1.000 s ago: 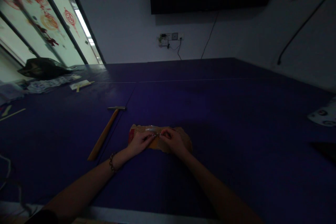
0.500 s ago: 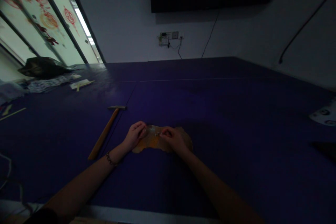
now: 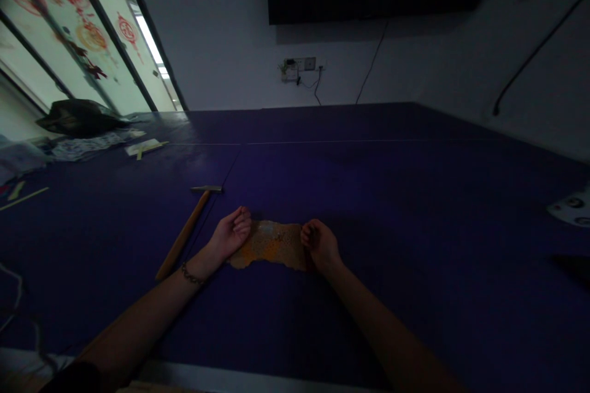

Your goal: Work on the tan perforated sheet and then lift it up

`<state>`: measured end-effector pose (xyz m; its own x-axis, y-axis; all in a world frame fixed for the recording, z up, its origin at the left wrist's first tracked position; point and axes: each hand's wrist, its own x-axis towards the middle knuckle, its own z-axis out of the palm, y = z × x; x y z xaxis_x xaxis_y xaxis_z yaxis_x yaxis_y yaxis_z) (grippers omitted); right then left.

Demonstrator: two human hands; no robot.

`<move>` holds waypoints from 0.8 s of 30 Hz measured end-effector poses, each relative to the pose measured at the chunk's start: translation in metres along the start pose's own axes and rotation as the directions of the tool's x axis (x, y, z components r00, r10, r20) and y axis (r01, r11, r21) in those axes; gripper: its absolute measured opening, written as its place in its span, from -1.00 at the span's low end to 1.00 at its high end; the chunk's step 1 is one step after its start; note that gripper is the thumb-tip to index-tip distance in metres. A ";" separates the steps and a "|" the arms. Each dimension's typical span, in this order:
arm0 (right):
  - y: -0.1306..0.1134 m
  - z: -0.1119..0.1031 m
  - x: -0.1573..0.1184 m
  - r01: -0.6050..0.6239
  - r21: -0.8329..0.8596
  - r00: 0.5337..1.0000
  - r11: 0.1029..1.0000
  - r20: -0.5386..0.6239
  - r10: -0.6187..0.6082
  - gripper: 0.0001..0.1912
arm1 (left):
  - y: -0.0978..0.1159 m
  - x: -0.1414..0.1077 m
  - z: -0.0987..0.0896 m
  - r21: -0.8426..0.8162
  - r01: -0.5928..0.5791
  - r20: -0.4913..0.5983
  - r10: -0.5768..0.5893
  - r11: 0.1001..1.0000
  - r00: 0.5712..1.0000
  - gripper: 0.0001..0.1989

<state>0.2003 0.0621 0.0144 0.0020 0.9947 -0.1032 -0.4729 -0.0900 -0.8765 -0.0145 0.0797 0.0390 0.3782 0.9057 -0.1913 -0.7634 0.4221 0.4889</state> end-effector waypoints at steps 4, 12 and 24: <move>0.002 0.001 0.000 -0.008 0.050 0.999 0.999 -0.040 0.010 -0.79 | 0.003 -0.006 0.008 -0.090 0.086 -0.005 -0.087 0.992 0.996 -0.66; 0.004 0.001 0.001 0.013 0.045 0.999 0.999 -0.046 -0.011 -0.82 | -0.008 -0.004 0.003 -0.045 0.132 -0.014 -0.133 0.990 0.991 -0.69; 0.004 0.001 -0.002 0.024 0.027 0.999 0.999 -0.032 -0.023 -0.70 | -0.012 -0.004 0.004 0.097 -0.021 -0.007 0.022 0.995 1.000 -0.71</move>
<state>0.1973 0.0598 0.0118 0.0411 0.9943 -0.0982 -0.4962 -0.0650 -0.8658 -0.0045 0.0705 0.0373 0.3575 0.9151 -0.1868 -0.7170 0.3970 0.5729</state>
